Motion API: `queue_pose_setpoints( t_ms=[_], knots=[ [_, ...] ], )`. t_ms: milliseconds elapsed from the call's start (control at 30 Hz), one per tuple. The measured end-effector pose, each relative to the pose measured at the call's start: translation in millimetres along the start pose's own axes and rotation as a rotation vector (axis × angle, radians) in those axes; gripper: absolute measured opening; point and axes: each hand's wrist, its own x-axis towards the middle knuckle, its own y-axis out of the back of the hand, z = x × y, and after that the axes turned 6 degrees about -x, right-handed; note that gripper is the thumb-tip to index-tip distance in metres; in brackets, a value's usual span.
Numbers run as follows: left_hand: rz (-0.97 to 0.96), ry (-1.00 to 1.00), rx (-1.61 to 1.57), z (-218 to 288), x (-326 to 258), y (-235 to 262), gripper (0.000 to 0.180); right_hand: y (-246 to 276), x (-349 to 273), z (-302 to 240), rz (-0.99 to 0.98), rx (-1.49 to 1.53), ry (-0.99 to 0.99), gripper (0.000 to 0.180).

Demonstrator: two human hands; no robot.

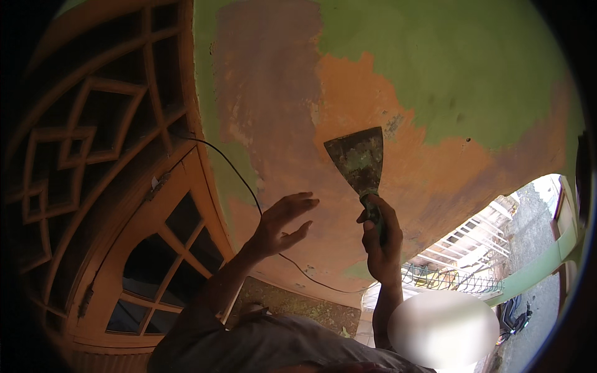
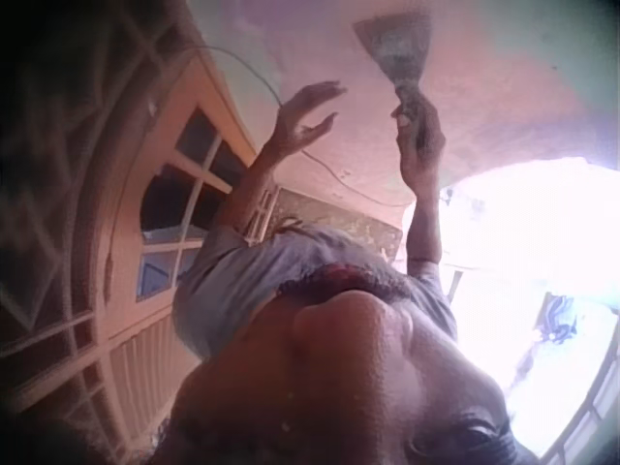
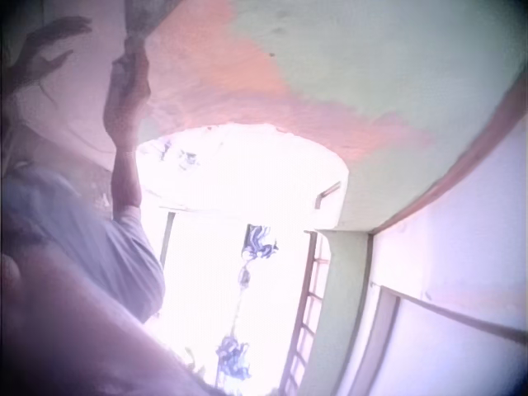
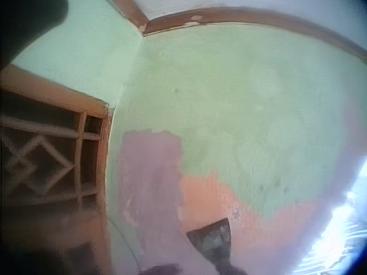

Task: The person scrapes old paint off a ceiling using a hand scraper. They repeatedly scrape different areas of the ceiling surface, removing loose paint flakes and debris.

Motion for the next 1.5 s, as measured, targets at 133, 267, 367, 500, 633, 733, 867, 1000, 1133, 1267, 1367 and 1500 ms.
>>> queue_pose_setpoints(
  t_ms=[133, 267, 367, 500, 633, 733, 867, 1000, 1133, 1267, 1367, 1500],
  knots=[
    [0.16, -0.439, 0.283, -31, 101, 22, 0.066, -8, 45, -42, 0.092, -0.118, 0.047, 0.037],
    [0.138, -0.716, 0.405, -52, 166, 31, 0.066, -24, 67, -74, 0.116, -0.201, 0.055, 0.037],
    [0.143, -0.813, 0.345, -52, 192, 31, 0.052, -37, 67, -87, 0.136, -0.248, 0.03, 0.038],
    [0.241, -0.861, 0.27, -48, 205, 26, 0.034, -43, 67, -99, 0.156, -0.338, -0.011, 0.04],
    [0.258, -0.852, 0.267, -43, 207, 31, 0.03, -56, 58, -111, 0.256, -0.668, 0.087, 0.046],
    [0.25, -0.856, 0.242, -46, 203, 30, 0.029, -61, 58, -102, 0.245, -0.779, 0.117, 0.05],
    [0.263, -0.902, 0.257, -47, 222, 38, 0.03, -61, 75, -98, 0.261, -0.776, 0.133, 0.049],
    [0.263, -0.866, 0.251, -40, 223, 42, 0.031, -64, 68, -112, 0.256, -0.735, 0.093, 0.049],
    [0.2, -0.872, 0.216, -39, 217, 44, 0.032, -71, 62, -108, 0.27, -0.743, 0.1, 0.049],
    [0.187, -0.862, 0.279, -44, 213, 45, 0.032, -75, 67, -110, 0.266, -0.698, 0.08, 0.049],
    [0.196, -0.893, 0.291, -50, 218, 45, 0.033, -74, 75, -97, 0.262, -0.731, 0.141, 0.049],
    [0.262, -0.894, 0.309, -39, 241, 58, 0.031, -72, 87, -105, 0.277, -0.713, 0.148, 0.049]
  ],
)
